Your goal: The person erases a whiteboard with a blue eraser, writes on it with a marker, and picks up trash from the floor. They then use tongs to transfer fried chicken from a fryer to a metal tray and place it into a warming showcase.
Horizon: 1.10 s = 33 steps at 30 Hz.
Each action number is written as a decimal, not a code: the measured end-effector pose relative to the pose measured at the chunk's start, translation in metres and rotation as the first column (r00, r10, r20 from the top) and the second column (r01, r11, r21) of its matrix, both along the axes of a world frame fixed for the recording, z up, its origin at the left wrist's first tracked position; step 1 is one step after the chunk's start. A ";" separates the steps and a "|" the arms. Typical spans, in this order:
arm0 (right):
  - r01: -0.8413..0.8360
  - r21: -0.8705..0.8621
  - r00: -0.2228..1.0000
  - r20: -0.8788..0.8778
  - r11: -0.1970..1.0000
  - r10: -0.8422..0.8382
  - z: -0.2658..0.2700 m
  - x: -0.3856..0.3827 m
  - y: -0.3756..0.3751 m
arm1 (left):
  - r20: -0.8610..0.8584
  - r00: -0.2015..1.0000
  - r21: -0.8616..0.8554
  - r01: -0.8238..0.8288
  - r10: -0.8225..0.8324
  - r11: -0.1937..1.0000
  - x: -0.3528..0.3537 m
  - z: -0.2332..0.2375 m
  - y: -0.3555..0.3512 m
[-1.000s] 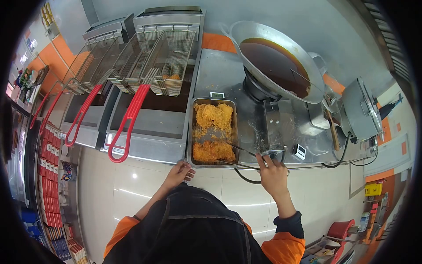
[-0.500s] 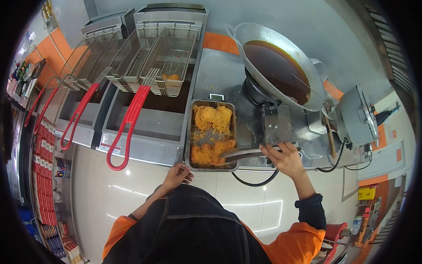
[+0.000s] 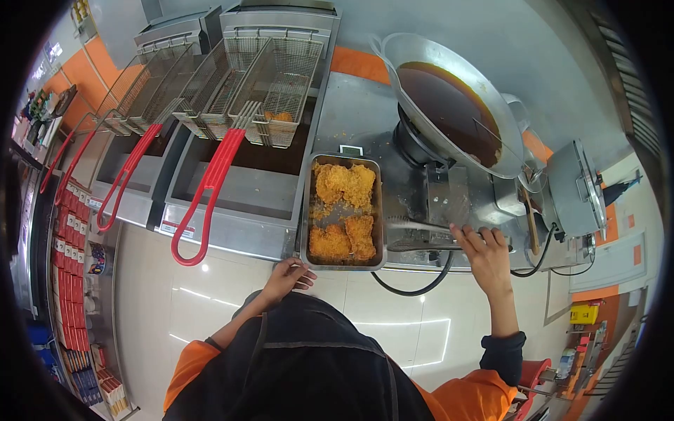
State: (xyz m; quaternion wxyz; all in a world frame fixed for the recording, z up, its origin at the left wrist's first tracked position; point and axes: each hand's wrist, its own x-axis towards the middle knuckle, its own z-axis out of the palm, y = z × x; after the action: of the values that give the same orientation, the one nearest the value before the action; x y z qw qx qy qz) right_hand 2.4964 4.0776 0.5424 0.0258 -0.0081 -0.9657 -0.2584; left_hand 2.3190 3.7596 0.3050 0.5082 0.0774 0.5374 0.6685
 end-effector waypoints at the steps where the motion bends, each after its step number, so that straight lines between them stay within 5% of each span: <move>1: 0.060 -0.059 0.998 0.002 0.997 -0.059 0.000 0.000 -0.002 | -0.001 1.000 0.008 -0.003 0.003 1.000 0.001 -0.001 -0.001; 5: 0.128 -0.465 0.992 0.076 0.876 -0.104 -0.016 -0.027 -0.036 | -0.011 1.000 0.026 0.002 -0.002 1.000 0.001 -0.006 -0.002; 11: -0.004 -0.183 0.991 0.130 0.983 0.028 -0.044 -0.072 -0.071 | -0.020 1.000 0.057 -0.009 0.010 0.998 0.001 -0.012 -0.002; 18: 0.193 -0.290 0.890 0.453 0.937 -0.043 -0.048 -0.110 -0.088 | -0.037 0.999 0.062 -0.016 0.018 0.998 0.002 -0.012 -0.001; 26: 0.568 -0.572 0.718 0.696 0.593 -0.017 -0.027 -0.124 -0.089 | -0.037 0.999 0.043 0.004 -0.002 0.999 0.002 -0.011 -0.001; 33: 0.659 -0.628 0.728 0.671 0.414 -0.141 0.013 -0.103 -0.070 | -0.036 0.999 0.049 0.002 0.000 0.999 0.002 -0.011 -0.003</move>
State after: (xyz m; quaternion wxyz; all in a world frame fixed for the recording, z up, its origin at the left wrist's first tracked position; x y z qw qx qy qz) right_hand 2.3938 4.0074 0.5554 -0.3090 -0.1914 -0.8978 0.2488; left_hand 2.3208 3.7567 0.2943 0.4966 0.1023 0.5299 0.6798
